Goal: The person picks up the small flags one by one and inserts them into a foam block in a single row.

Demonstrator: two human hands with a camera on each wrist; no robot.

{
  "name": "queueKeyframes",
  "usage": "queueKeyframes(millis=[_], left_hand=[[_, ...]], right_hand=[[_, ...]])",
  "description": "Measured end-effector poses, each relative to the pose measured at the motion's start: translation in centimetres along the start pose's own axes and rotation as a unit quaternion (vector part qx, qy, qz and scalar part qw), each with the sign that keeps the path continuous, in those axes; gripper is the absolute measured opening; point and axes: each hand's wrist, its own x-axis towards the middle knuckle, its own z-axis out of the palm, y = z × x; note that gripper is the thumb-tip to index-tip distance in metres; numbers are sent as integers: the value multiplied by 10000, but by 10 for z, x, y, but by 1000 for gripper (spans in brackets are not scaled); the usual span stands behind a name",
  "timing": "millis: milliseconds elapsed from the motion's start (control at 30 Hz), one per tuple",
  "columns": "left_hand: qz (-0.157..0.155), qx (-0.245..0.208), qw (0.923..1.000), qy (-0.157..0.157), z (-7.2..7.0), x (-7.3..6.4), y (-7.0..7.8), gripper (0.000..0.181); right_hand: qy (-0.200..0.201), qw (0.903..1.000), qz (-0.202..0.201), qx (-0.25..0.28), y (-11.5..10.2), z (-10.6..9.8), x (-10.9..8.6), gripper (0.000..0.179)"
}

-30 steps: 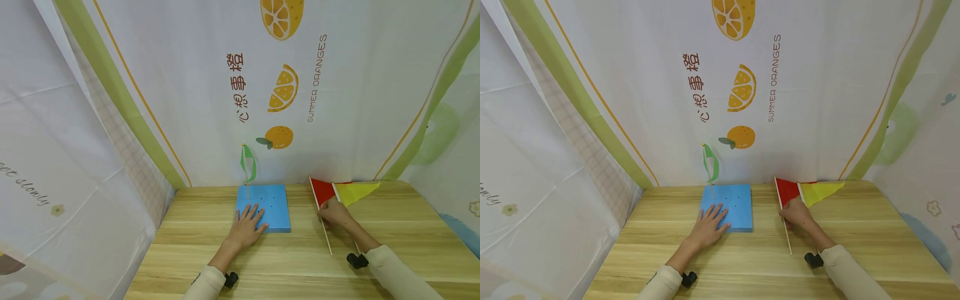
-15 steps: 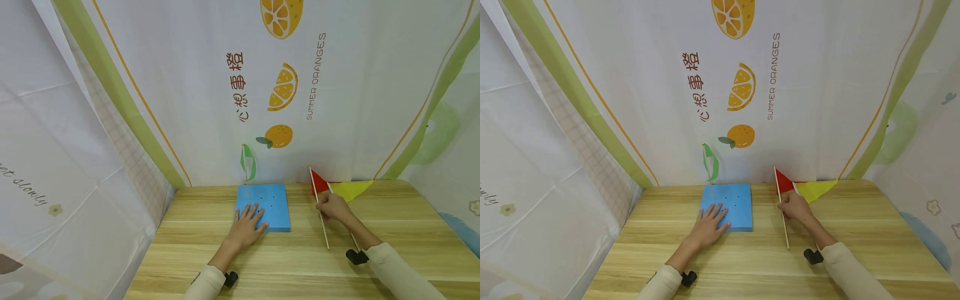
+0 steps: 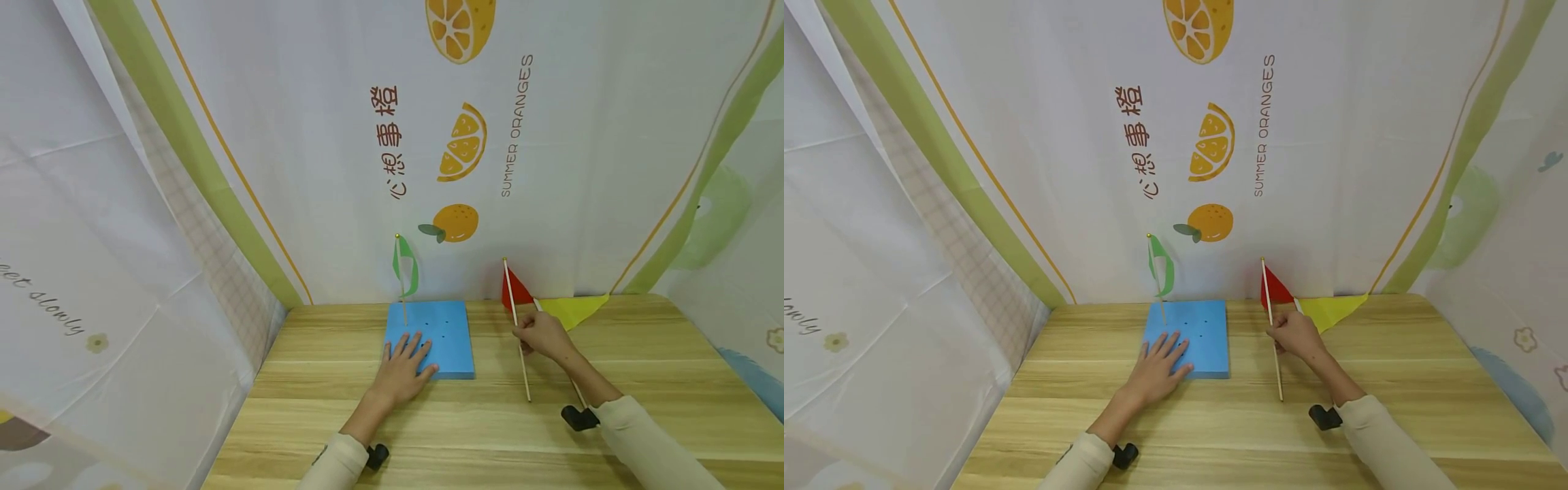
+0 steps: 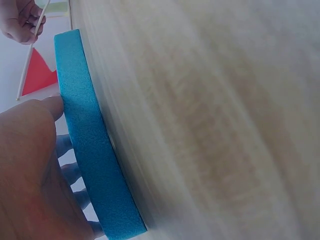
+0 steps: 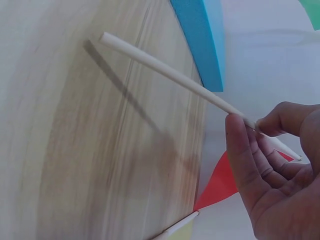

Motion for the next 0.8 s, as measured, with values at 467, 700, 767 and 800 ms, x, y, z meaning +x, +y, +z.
queueKeyframes(millis=[467,700,767,800], left_hand=[[-59,19,10000,-20,1,0,3,65],[-49,19,10000,-18,1,0,3,65],[-54,4,10000,-15,1,0,4,65],[-56,2,10000,-19,1,0,4,65]], right_hand=[[48,9996,-223,165,-14,-3,0,14],[15,9992,-367,134,-21,-3,0,11],[5,9991,-390,147,-22,-3,1,11],[-5,9990,-418,137,-22,-3,2,11]])
